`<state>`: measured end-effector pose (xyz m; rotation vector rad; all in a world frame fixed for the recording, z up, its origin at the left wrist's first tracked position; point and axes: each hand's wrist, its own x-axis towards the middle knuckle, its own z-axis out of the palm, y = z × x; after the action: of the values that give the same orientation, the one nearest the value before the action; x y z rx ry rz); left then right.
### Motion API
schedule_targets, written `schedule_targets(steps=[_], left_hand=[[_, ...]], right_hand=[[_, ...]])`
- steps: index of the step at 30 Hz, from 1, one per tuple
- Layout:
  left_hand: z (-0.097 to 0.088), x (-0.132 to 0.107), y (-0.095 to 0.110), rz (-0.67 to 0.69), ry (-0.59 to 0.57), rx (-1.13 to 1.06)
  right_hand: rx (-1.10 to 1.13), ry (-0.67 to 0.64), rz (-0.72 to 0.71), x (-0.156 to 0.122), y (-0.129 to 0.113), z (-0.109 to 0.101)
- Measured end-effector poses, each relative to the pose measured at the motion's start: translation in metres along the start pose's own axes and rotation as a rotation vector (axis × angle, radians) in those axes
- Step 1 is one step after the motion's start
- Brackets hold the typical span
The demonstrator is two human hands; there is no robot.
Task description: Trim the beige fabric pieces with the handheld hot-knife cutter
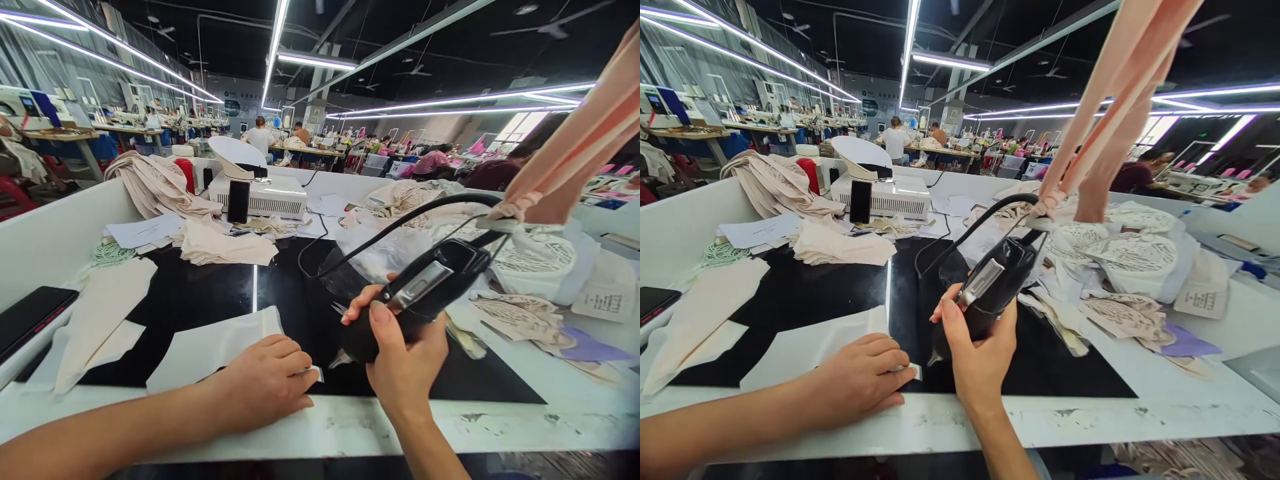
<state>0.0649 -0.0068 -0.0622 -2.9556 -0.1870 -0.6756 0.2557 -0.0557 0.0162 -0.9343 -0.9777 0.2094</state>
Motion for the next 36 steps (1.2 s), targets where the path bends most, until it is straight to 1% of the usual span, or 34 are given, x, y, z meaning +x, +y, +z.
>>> schedule_targets(steps=[4,11,19,26,29,33,36], left_hand=[[0.004,-0.003,-0.002,-0.009,-0.012,0.018],[0.004,-0.007,-0.003,-0.026,-0.003,0.01],[0.005,-0.006,-0.002,-0.022,0.013,0.016],[0.005,-0.006,-0.002,-0.03,-0.023,0.005],[0.007,-0.007,-0.002,-0.032,-0.021,0.004],[0.005,-0.007,-0.002,-0.035,-0.031,-0.007],[0.003,-0.007,-0.001,-0.035,-0.024,-0.009]], right_hand=[[0.022,-0.005,0.005,-0.003,0.001,0.001],[0.064,0.003,0.038,-0.006,0.005,0.004],[0.083,-0.004,0.069,-0.009,0.008,0.003],[0.064,-0.017,0.051,-0.01,0.009,0.006],[0.056,-0.031,0.056,-0.009,0.008,0.006],[0.087,0.01,0.069,-0.01,0.003,0.004],[0.114,0.005,0.067,-0.013,0.0,0.003]])
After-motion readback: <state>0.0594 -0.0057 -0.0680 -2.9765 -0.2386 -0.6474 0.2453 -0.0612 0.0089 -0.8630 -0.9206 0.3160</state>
